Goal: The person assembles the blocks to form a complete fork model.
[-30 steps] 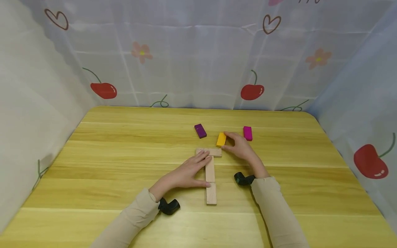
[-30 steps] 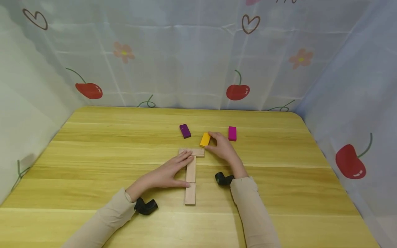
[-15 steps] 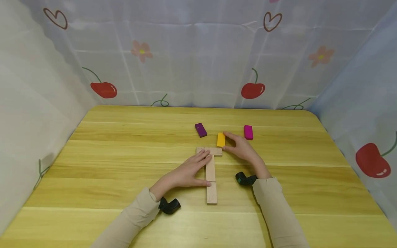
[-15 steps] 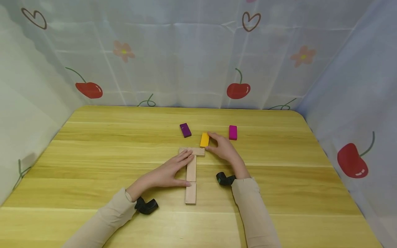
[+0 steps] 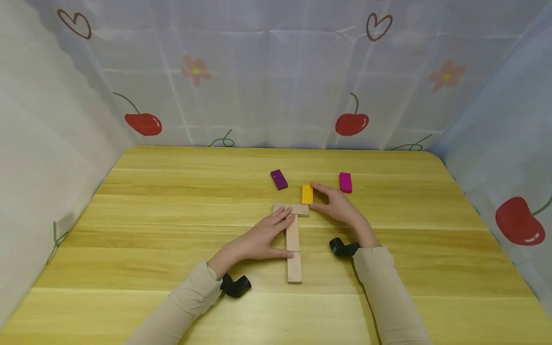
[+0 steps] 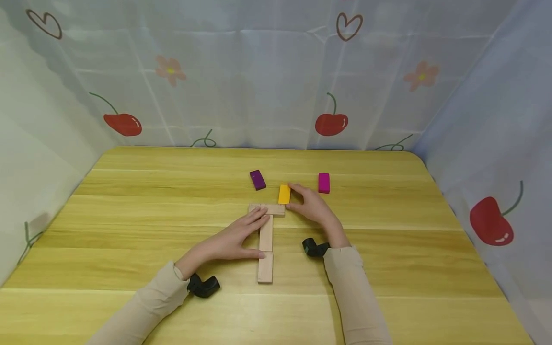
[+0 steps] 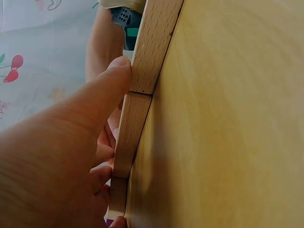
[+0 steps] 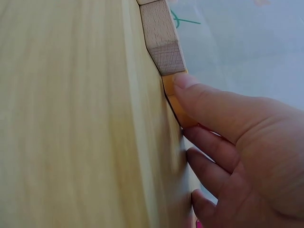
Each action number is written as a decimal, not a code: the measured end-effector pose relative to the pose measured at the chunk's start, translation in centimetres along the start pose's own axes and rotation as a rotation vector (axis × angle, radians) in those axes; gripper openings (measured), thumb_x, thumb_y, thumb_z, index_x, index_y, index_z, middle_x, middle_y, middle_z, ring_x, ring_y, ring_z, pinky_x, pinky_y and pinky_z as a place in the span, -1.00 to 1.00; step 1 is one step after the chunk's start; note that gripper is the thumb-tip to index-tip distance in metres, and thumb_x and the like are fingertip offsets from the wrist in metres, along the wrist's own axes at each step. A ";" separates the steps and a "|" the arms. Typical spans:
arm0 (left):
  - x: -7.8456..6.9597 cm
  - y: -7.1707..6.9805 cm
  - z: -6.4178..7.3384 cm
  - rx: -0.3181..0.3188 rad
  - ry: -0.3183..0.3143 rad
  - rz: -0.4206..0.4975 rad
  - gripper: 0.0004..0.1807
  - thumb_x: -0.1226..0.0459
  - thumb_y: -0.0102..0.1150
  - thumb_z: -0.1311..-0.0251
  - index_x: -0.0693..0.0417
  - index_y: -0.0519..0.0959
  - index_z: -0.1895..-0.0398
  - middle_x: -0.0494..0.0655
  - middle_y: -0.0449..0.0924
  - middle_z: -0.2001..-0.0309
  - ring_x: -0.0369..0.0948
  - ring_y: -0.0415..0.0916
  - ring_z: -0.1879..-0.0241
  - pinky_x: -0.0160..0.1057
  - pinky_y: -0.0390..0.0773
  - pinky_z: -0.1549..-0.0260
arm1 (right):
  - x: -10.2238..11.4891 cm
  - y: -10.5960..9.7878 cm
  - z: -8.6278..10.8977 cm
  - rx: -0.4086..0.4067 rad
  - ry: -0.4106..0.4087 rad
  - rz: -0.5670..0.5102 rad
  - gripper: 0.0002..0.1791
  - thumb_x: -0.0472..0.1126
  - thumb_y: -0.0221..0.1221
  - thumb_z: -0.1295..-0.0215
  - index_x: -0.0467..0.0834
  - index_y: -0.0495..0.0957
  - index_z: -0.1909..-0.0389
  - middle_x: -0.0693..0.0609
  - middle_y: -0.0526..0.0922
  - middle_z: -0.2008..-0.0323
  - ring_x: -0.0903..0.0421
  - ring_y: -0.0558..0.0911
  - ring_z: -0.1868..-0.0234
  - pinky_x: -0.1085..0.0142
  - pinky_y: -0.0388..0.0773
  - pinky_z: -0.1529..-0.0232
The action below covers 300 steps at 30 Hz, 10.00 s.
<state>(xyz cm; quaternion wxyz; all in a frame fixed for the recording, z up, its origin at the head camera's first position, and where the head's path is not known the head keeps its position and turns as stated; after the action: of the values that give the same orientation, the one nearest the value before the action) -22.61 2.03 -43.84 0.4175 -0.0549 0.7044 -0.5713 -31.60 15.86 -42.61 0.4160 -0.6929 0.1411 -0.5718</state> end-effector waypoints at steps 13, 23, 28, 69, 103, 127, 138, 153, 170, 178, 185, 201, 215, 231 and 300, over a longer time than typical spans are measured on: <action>-0.1 -0.4 0.1 -0.001 -0.004 0.003 0.00 -0.18 0.13 -0.14 0.12 -0.08 -0.47 -0.06 -0.31 -0.47 -0.18 -0.46 -0.41 -0.14 -0.22 -0.31 | -0.1 -0.4 0.0 0.007 -0.016 -0.023 -0.29 -0.15 0.21 -0.27 -0.26 0.17 -0.38 -0.20 0.23 -0.32 -0.12 0.18 -0.33 -0.01 0.10 -0.26; -0.1 0.0 0.0 0.004 0.013 0.001 0.02 -0.18 0.13 -0.13 0.14 -0.10 -0.47 -0.04 -0.33 -0.47 -0.18 -0.47 -0.41 -0.15 -0.25 -0.31 | -2.0 -7.0 1.0 -0.156 -0.030 -0.126 -0.33 -0.24 0.16 -0.31 -0.34 0.15 -0.36 -0.27 0.20 -0.32 -0.17 0.08 -0.36 -0.07 -0.02 -0.29; -0.1 0.0 0.1 0.006 0.014 0.003 0.03 -0.18 0.14 -0.13 0.16 -0.09 -0.46 -0.03 -0.32 -0.47 -0.18 -0.47 -0.41 -0.15 -0.25 -0.31 | -4.2 -8.8 0.7 -0.083 0.060 -0.020 -0.31 -0.20 0.14 -0.33 -0.31 0.10 -0.39 -0.28 0.10 -0.36 -0.24 0.02 -0.36 -0.15 -0.02 -0.26; 0.0 0.0 0.2 -0.001 0.016 0.005 0.02 -0.17 0.15 -0.13 0.16 -0.08 -0.46 -0.01 -0.30 -0.47 -0.17 -0.47 -0.41 -0.13 -0.25 -0.31 | -4.5 -6.4 -1.2 -0.017 0.069 -0.233 -0.30 -0.31 0.19 -0.27 -0.40 0.12 -0.35 -0.32 0.14 -0.33 -0.18 0.09 -0.35 0.07 0.14 -0.25; -0.2 -0.3 0.1 0.003 0.021 -0.002 0.00 -0.16 0.14 -0.14 0.16 -0.07 -0.46 -0.02 -0.28 -0.47 -0.18 -0.46 -0.41 -0.14 -0.23 -0.31 | 3.4 1.4 -5.7 0.097 -0.118 0.037 -0.33 -0.21 0.30 -0.17 -0.33 0.31 -0.28 -0.22 0.36 -0.22 -0.11 0.29 -0.25 0.07 0.19 -0.24; -0.2 -0.1 0.1 0.002 0.020 0.000 0.00 -0.16 0.14 -0.15 0.17 -0.08 -0.46 -0.03 -0.30 -0.47 -0.18 -0.47 -0.41 -0.13 -0.23 -0.31 | 3.8 2.7 -5.5 0.165 -0.137 0.127 -0.45 -0.20 0.18 -0.30 -0.31 0.35 -0.26 -0.27 0.27 -0.27 -0.14 0.09 -0.36 -0.15 -0.33 -0.28; 0.0 0.0 0.0 0.003 0.013 0.004 0.01 -0.16 0.13 -0.15 0.17 -0.08 -0.46 -0.05 -0.32 -0.47 -0.19 -0.48 -0.41 -0.13 -0.23 -0.31 | 4.0 2.8 -5.0 0.168 -0.139 0.111 -0.47 -0.20 0.17 -0.30 -0.30 0.36 -0.25 -0.25 0.28 -0.28 -0.12 0.06 -0.37 -0.16 -0.36 -0.28; 0.0 0.0 0.0 0.001 0.014 0.010 0.01 -0.15 0.15 -0.14 0.17 -0.08 -0.46 -0.04 -0.31 -0.47 -0.19 -0.45 -0.41 -0.13 -0.23 -0.31 | 4.5 2.5 -4.4 0.143 -0.150 0.068 -0.45 -0.22 0.19 -0.28 -0.34 0.35 -0.24 -0.28 0.29 -0.26 -0.15 0.06 -0.37 -0.17 -0.33 -0.28; -0.2 -1.7 0.4 -0.052 0.006 0.062 -0.01 -0.13 0.18 -0.13 0.14 -0.04 -0.46 0.00 -0.27 -0.47 -0.14 -0.35 -0.41 -0.03 -0.16 -0.30 | 5.3 1.1 1.1 0.027 -0.188 -0.009 -0.36 -0.19 0.20 -0.28 -0.30 0.26 -0.32 -0.27 0.22 -0.31 -0.18 0.14 -0.33 -0.08 0.10 -0.24; 3.3 -6.0 0.6 -0.190 -0.120 0.140 -0.09 -0.04 0.18 -0.19 0.16 -0.01 -0.46 0.07 -0.19 -0.46 -0.02 -0.20 -0.39 0.06 -0.02 -0.26 | 6.4 2.3 4.0 0.032 -0.213 -0.047 -0.31 -0.18 0.25 -0.23 -0.28 0.24 -0.34 -0.28 0.22 -0.31 -0.18 0.11 -0.34 -0.09 0.06 -0.25; 6.6 -8.3 -0.7 -0.288 -0.218 0.221 -0.17 0.04 0.16 -0.24 0.18 0.04 -0.44 0.13 -0.12 -0.44 0.04 -0.13 -0.38 0.05 -0.01 -0.26 | 6.8 3.7 5.4 0.097 -0.229 -0.026 -0.24 -0.10 0.24 -0.24 -0.17 0.16 -0.40 -0.11 0.12 -0.38 -0.07 -0.03 -0.40 -0.05 -0.10 -0.30; 10.6 -8.4 -4.9 -0.283 -0.284 0.208 -0.19 0.15 0.25 -0.18 0.24 0.12 -0.41 0.14 0.10 -0.37 0.01 0.00 -0.35 -0.12 0.01 -0.28 | 7.3 5.5 6.3 0.151 -0.273 0.105 -0.32 -0.05 0.19 -0.28 -0.20 0.25 -0.36 -0.11 0.08 -0.40 -0.06 -0.07 -0.41 -0.13 -0.20 -0.30; 11.2 -7.9 -5.8 -0.355 -0.282 0.137 -0.25 0.17 0.28 -0.15 0.28 0.23 -0.34 0.21 0.27 -0.26 0.06 0.17 -0.27 -0.10 0.13 -0.23 | 6.9 5.4 6.3 0.172 -0.240 0.048 -0.31 -0.06 0.19 -0.28 -0.16 0.22 -0.38 -0.06 0.04 -0.42 -0.01 -0.11 -0.42 0.04 -0.03 -0.31; 12.2 -8.4 -3.7 -0.448 -0.325 0.275 -0.31 0.17 0.37 -0.05 0.29 0.40 -0.23 0.17 0.42 -0.16 0.02 0.29 -0.19 -0.10 0.24 -0.17 | 6.4 5.3 6.1 0.179 -0.243 0.074 -0.30 -0.03 0.18 -0.29 -0.14 0.20 -0.39 -0.04 0.03 -0.42 -0.01 -0.12 -0.42 0.03 -0.03 -0.31; 9.7 -6.0 -1.7 -0.366 -0.268 0.202 -0.35 0.11 0.09 -0.31 0.19 0.20 -0.38 0.12 0.18 -0.33 -0.01 -0.09 -0.38 -0.03 -0.28 -0.31 | 6.2 5.3 6.0 0.182 -0.238 0.070 -0.30 -0.02 0.17 -0.29 -0.13 0.20 -0.39 -0.03 0.03 -0.42 0.01 -0.12 -0.42 0.03 -0.03 -0.31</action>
<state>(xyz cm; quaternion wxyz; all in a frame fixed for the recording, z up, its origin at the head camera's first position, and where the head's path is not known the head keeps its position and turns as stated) -32.44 -4.10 -43.84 0.5455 -0.1342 0.7365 -0.3769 -22.75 10.90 -42.32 0.5106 -0.7099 0.0625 -0.4810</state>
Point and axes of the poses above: each hand's wrist, its own z-axis away from the middle knuckle, its own y-axis out of the palm, x = y × z, the point moved 10 cm from there along -z, towards the middle knuckle
